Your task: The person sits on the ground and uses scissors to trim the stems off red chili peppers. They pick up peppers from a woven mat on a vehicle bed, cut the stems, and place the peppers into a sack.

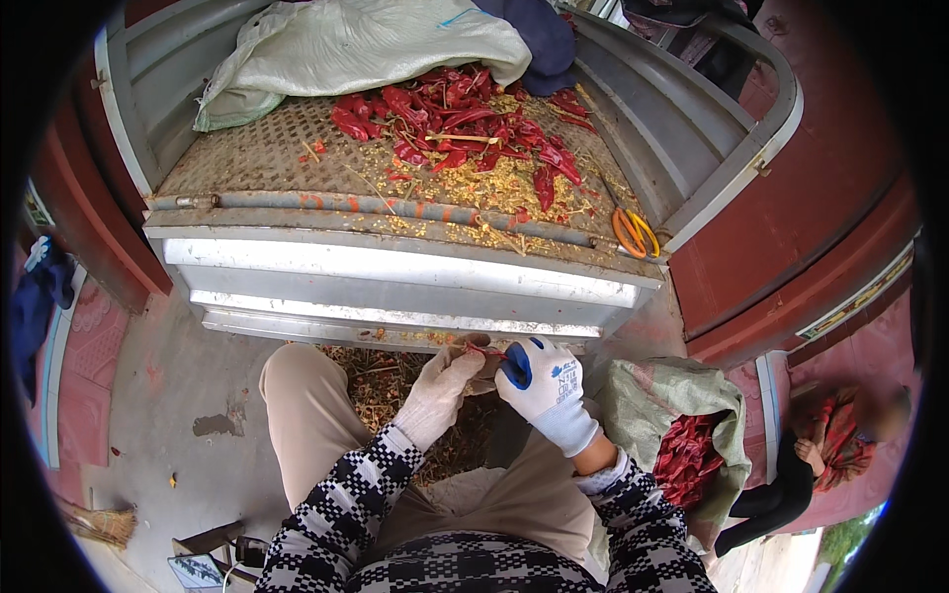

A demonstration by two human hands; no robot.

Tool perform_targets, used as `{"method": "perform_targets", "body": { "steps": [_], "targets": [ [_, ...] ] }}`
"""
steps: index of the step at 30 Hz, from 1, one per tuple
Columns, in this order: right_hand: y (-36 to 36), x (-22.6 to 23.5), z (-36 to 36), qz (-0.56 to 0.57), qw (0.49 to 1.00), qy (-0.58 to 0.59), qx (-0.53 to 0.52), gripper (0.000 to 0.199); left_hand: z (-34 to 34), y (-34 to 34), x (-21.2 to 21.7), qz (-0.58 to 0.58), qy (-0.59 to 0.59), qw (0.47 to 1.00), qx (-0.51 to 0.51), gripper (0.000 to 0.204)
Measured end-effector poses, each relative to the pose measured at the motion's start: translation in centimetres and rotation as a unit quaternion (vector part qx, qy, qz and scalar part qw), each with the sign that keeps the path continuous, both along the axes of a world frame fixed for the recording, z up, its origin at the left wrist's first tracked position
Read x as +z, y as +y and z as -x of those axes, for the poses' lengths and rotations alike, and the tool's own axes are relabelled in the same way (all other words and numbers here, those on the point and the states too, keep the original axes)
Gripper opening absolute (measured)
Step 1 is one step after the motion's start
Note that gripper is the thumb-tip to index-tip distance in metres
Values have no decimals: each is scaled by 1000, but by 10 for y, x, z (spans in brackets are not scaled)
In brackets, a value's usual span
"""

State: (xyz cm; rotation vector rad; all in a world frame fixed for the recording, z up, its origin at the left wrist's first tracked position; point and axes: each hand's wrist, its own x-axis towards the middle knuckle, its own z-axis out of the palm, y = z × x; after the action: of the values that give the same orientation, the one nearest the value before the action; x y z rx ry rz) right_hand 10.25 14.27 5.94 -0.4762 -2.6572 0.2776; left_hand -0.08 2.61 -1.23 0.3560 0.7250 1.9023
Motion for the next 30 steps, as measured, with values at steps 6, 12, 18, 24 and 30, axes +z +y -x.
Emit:
{"method": "perform_targets", "body": {
  "steps": [6, 12, 18, 24, 30],
  "targets": [
    [-26, -35, 4, -20, 998, -4, 52, 20, 0, 1, -7, 44, 8, 998, 44, 34],
    [-5, -11, -6, 152, 987, 39, 44, 21, 3, -7, -3, 13, -3, 999, 42, 31],
    [22, -18, 10, 355, 927, 64, 100, 28, 0, -8, 1, -36, -57, 996, -52, 39],
    [16, -19, 13, 355, 917, 47, 174, 31, 1, -10, -5, 28, 20, 997, -66, 27],
    [8, -9, 15, 107, 973, 102, 176, 26, 4, -13, 5, 89, 213, 973, -30, 26]
  ]
}}
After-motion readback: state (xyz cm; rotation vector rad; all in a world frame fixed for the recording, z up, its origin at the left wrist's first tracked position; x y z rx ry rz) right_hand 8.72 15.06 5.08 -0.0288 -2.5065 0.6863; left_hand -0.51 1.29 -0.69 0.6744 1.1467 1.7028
